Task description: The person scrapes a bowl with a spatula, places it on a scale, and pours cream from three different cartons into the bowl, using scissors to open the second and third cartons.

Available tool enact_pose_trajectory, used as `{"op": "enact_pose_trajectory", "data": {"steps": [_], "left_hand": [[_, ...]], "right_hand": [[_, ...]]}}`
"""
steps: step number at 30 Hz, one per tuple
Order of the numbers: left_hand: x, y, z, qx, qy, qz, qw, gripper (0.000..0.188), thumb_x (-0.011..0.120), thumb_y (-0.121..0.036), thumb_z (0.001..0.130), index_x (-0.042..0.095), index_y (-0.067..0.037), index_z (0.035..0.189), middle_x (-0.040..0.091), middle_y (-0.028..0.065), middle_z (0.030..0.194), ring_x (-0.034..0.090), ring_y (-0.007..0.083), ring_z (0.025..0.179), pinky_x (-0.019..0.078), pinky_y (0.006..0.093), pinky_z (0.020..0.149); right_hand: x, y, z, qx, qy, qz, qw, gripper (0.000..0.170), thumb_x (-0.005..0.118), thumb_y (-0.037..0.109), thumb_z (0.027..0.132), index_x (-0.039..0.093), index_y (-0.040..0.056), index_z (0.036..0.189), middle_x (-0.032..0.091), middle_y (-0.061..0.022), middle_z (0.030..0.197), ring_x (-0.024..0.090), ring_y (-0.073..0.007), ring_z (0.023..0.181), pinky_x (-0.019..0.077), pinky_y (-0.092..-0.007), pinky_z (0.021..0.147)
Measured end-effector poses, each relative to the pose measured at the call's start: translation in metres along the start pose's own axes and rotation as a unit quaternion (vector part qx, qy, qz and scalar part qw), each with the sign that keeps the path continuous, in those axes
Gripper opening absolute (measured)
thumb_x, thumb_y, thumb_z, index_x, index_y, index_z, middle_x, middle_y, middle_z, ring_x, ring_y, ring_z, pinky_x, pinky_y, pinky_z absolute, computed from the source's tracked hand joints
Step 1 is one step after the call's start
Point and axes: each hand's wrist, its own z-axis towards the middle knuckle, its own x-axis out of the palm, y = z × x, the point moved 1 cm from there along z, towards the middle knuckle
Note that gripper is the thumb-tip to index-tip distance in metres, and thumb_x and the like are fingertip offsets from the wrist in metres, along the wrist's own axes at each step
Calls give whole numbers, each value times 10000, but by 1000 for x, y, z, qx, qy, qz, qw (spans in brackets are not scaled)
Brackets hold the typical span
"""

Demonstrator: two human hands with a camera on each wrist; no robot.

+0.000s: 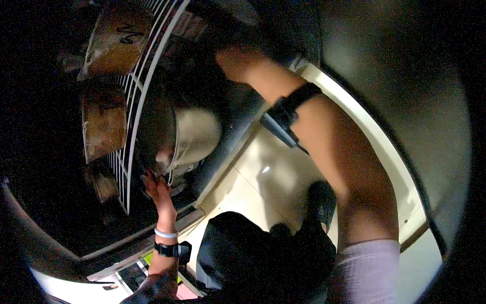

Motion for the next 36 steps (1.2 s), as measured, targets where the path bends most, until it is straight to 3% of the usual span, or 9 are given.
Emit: {"op": "enact_pose_trajectory", "data": {"steps": [8,11,12,16,20,25,27,30,36], "left_hand": [[-4,36,3,135,16,37,990,506,368,-110,926,231,-98,1412,196,167,1320,247,295,1208,249,387,991],[5,16,-5,58,-8,5,998,518,353,-82,922,208,-108,1419,159,179,1353,267,297,1205,262,386,990],[5,12,-5,-1,-30,1,1000,523,350,-82,923,197,-109,1422,146,181,1363,274,297,1204,270,380,984],[-7,19,-14,21,17,10,1000,525,340,-97,923,181,-92,1423,139,184,1374,239,316,1232,285,368,966],[-9,30,-9,138,32,45,989,497,320,-130,933,205,-56,1410,146,191,1376,224,327,1242,213,417,1006],[-11,28,-14,92,25,55,994,495,320,-161,940,208,-55,1409,142,205,1379,206,344,1250,187,440,1016],[-12,25,-15,111,19,179,977,489,318,-140,938,213,-58,1408,137,201,1383,212,347,1247,181,440,1022],[-5,27,-11,107,17,2,994,485,315,-128,937,215,-60,1407,139,197,1386,216,345,1245,172,434,1029],[-11,47,-8,109,22,23,994,503,322,-92,922,196,-60,1408,149,183,1379,210,324,1268,230,388,1014]], "right_hand": [[7,4,127,-77,-240,28,967,294,561,187,812,571,69,1082,581,-154,1019,561,-306,983,481,-382,831],[19,4,163,-98,-305,23,947,297,564,182,809,569,69,1083,578,-156,1022,559,-308,984,480,-383,832],[22,5,171,-102,-314,22,944,297,566,181,809,569,69,1084,577,-156,1023,558,-309,985,480,-383,833],[36,3,197,-111,-340,30,933,301,570,175,805,566,68,1086,574,-159,1027,556,-312,987,479,-384,835],[43,3,202,-120,-357,35,926,304,575,169,802,564,68,1088,571,-161,1030,554,-314,989,478,-384,837],[47,-5,198,-130,-376,35,917,309,581,161,797,561,68,1091,567,-165,1035,551,-318,991,477,-385,840],[45,-9,192,-134,-379,33,915,311,583,158,795,560,68,1092,565,-166,1037,549,-319,992,476,-386,841],[46,-10,180,-138,-389,31,910,315,586,153,793,558,68,1094,562,-168,1039,548,-321,994,476,-386,843],[51,-22,164,-149,-408,37,900,322,593,144,787,554,67,1097,557,-172,1045,544,-325,997,474,-388,846]]}}
